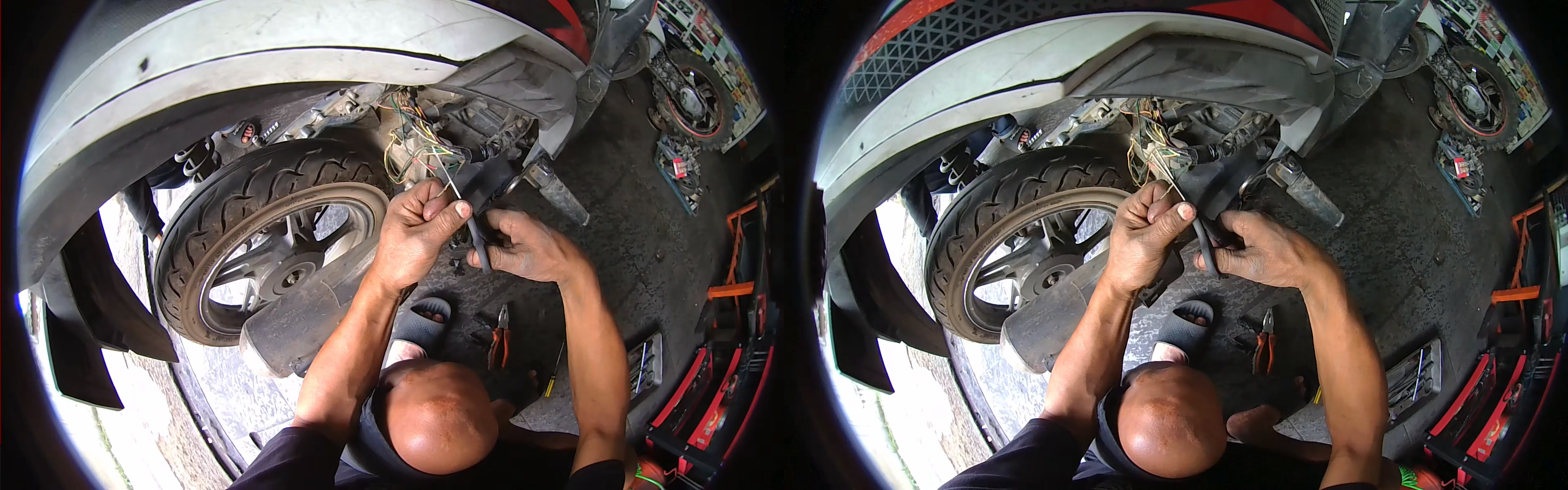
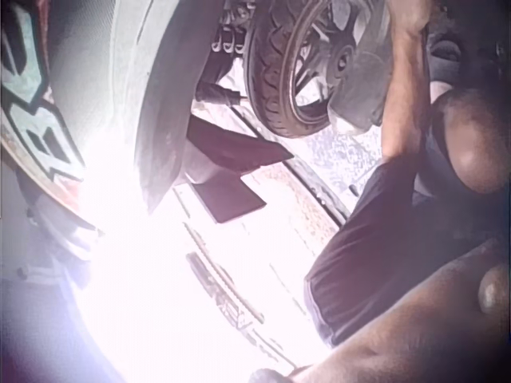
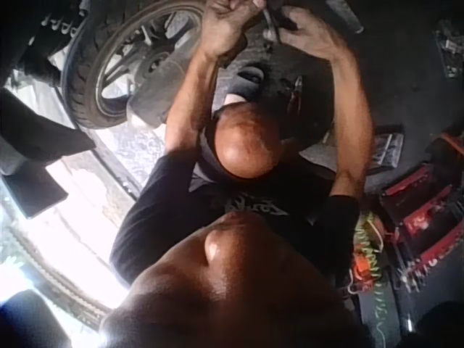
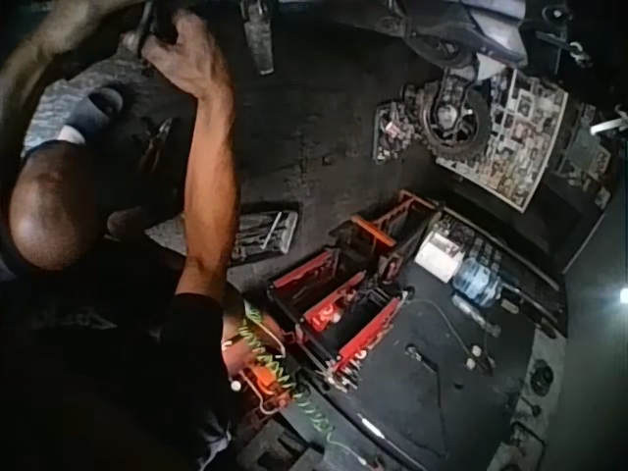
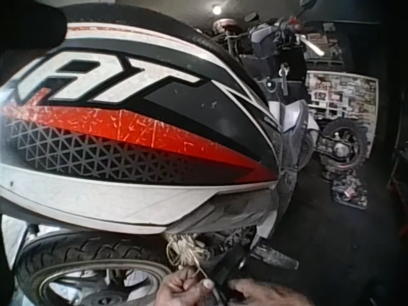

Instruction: The person repairs scooter wiring by stripping and cutting the wires using pliers and scissors, twisting the exposed wires together by hand, and wrapping the spliced wires with electrical tape.

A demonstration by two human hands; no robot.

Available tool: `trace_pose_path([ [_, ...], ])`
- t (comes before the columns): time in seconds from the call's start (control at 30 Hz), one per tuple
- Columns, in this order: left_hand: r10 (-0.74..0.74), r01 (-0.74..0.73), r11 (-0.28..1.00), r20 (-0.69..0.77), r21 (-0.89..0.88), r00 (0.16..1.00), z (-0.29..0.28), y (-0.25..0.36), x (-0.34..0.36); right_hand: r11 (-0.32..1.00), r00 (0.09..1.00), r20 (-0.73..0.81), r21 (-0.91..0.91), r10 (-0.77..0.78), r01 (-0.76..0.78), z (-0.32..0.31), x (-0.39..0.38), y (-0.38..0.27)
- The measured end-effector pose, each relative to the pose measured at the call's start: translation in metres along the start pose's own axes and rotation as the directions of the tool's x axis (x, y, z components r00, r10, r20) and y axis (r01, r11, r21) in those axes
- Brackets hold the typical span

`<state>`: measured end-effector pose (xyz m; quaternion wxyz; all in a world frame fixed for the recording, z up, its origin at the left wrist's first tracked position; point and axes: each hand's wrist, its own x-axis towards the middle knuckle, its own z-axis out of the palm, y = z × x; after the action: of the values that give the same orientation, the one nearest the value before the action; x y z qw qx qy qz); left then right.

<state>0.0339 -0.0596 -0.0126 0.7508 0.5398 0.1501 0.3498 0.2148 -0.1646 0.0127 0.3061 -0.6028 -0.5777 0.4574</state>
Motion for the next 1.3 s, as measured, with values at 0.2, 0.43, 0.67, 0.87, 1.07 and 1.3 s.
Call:
trace_pose_path([
  [0.2, 0.011, -0.01, 1.0, -0.043, 0.025, 0.999, -0.004, 0.009, -0.009, 0.998, 0.999, 0.04, -0.066, 0.004, -0.002, -0.002, 0.004, -0.001],
  [0.43, -0.013, 0.013, 1.0, -0.008, 0.007, 1.0, -0.006, 0.007, -0.002, 0.999, 0.998, 0.043, 0.006, -0.054, 0.054, -0.004, 0.01, 0.003],
  [0.67, -0.008, 0.007, 0.998, -0.011, -0.066, 1.0, -0.006, 0.002, -0.002, 0.993, 0.992, 0.118, 0.117, -0.037, 0.023, -0.009, 0.012, 0.009],
  [0.87, 0.07, -0.081, 0.987, -0.088, -0.139, 0.994, -0.005, -0.001, -0.006, 0.964, 0.989, 0.121, 0.261, -0.086, 0.052, -0.001, 0.016, 0.009],
  [1.07, 0.108, -0.11, 0.993, -0.074, -0.032, 0.991, -0.01, 0.003, -0.009, 0.899, 0.981, 0.12, 0.429, -0.152, 0.087, 0.007, 0.014, 0.003],
  [1.3, 0.101, -0.1, 0.993, -0.01, 0.057, 0.995, -0.013, 0.014, -0.014, 0.935, 0.978, -0.142, -0.341, -0.151, 0.095, 0.009, -0.014, -0.004],
])
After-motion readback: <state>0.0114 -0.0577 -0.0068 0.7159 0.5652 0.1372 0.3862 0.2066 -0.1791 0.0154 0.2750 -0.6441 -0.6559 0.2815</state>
